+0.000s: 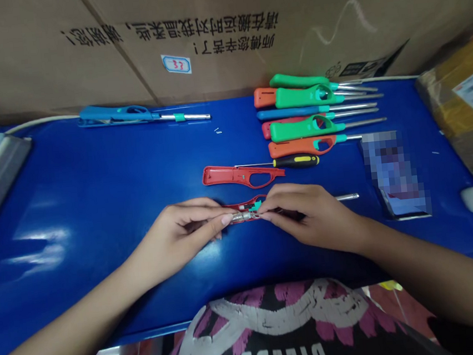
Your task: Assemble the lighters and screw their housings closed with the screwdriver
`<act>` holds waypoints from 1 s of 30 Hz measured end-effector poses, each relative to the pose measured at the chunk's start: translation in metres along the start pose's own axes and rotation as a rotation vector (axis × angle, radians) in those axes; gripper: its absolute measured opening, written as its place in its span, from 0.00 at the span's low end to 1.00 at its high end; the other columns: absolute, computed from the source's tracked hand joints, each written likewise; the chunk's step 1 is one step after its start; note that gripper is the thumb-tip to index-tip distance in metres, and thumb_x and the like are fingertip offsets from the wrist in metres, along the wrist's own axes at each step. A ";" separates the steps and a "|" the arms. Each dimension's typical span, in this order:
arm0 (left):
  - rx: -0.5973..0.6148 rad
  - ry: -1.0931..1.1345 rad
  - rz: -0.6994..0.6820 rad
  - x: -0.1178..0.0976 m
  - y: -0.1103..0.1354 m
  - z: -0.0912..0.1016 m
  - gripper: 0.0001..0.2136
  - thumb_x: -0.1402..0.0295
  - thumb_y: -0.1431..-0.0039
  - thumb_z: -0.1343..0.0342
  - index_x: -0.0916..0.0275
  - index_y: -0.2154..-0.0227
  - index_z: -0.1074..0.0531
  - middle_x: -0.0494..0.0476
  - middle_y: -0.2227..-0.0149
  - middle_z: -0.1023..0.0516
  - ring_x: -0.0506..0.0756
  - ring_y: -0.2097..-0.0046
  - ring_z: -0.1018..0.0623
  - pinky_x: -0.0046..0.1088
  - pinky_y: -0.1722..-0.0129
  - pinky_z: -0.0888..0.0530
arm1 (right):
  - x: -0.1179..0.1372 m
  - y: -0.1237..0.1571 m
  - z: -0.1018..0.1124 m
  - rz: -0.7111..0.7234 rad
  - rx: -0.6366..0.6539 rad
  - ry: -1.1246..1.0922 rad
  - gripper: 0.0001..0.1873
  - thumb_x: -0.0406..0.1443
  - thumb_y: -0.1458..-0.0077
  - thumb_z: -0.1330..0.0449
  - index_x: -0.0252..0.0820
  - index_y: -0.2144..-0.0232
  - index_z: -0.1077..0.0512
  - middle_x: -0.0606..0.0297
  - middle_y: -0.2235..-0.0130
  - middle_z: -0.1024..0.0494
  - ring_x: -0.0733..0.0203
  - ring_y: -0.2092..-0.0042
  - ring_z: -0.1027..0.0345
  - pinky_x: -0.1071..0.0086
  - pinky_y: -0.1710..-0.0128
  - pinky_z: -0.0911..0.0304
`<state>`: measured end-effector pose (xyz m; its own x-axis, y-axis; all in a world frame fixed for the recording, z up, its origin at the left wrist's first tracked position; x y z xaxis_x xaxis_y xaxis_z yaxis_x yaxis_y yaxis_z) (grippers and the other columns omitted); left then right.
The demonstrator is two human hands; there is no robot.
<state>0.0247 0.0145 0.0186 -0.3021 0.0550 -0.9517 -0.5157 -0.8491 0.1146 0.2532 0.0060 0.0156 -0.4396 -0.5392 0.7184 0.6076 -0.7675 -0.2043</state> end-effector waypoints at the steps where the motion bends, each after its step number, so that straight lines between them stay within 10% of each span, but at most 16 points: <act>1: -0.002 -0.006 -0.005 0.000 0.000 0.000 0.08 0.71 0.35 0.40 0.57 0.63 0.15 0.54 0.66 0.19 0.46 0.69 0.22 0.15 0.70 0.25 | -0.001 0.000 0.000 0.000 -0.001 0.002 0.07 0.32 0.34 0.42 0.39 0.60 0.23 0.65 0.61 0.19 0.66 0.59 0.26 0.73 0.59 0.33; 30: -0.023 -0.049 -0.016 0.001 0.002 -0.003 0.09 0.69 0.36 0.38 0.56 0.56 0.16 0.56 0.63 0.18 0.49 0.65 0.20 0.19 0.68 0.24 | -0.001 0.000 -0.001 0.000 0.036 -0.001 0.07 0.33 0.33 0.43 0.40 0.60 0.24 0.65 0.61 0.20 0.64 0.59 0.27 0.70 0.59 0.33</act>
<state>0.0257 0.0116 0.0167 -0.3328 0.0936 -0.9383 -0.5020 -0.8599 0.0922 0.2533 0.0065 0.0140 -0.4386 -0.5391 0.7190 0.6311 -0.7544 -0.1807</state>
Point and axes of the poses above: each hand's wrist, its own y-axis away from the middle knuckle, its own z-axis out of the back of the hand, x = y × z, the point moved 3 cm from there along -y, towards the middle knuckle
